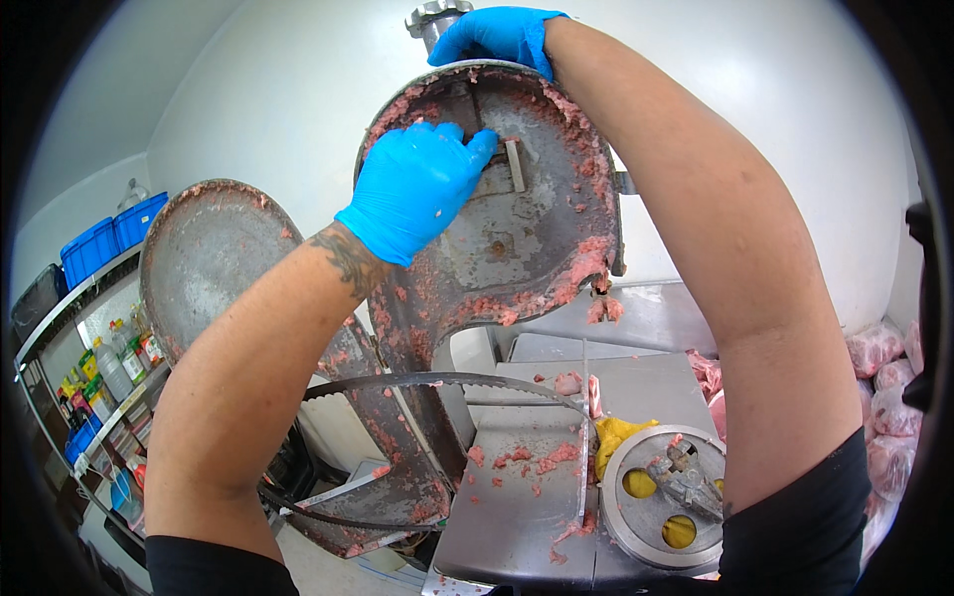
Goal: The person removes a metal component from a meat grinder, cleans it, and then retrieves a new component from a plastic bag. They unwrap the new part and install it into the meat grinder, securing it in place.
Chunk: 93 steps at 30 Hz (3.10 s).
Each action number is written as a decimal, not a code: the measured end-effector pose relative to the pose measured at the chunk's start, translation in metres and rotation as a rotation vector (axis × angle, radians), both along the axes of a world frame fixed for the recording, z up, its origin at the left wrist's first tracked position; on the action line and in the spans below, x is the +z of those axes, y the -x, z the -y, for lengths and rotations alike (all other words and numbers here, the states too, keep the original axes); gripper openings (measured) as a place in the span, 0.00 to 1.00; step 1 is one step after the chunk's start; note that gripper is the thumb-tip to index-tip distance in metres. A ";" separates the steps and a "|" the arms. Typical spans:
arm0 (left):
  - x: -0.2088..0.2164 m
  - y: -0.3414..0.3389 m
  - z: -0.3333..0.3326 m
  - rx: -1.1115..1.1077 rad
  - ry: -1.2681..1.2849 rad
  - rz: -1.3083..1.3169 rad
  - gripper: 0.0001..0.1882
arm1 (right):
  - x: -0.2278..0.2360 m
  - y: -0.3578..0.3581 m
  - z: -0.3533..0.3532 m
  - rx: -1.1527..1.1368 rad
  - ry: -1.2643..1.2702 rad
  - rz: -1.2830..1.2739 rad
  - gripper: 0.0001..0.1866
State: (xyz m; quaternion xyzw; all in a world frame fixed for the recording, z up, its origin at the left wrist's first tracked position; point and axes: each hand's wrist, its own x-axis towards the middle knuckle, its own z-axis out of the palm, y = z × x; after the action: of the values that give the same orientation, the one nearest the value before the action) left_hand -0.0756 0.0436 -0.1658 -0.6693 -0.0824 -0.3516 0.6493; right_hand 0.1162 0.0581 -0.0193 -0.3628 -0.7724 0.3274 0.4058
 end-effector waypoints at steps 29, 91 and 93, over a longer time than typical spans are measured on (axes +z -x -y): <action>0.009 0.000 0.006 0.093 0.117 -0.020 0.20 | 0.030 0.066 0.044 -0.392 -0.758 0.697 0.20; 0.001 0.004 -0.010 0.010 0.078 -0.100 0.21 | 0.027 0.016 0.073 -0.442 -0.615 0.629 0.25; 0.002 0.004 -0.009 0.007 0.089 -0.101 0.20 | 0.022 0.015 0.077 -0.425 -0.609 0.639 0.26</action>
State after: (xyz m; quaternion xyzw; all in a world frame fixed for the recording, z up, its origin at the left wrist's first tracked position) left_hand -0.0793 0.0529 -0.1641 -0.7141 -0.0675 -0.3113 0.6233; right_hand 0.1017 -0.0193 0.0029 -0.4597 -0.8278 -0.1311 0.2938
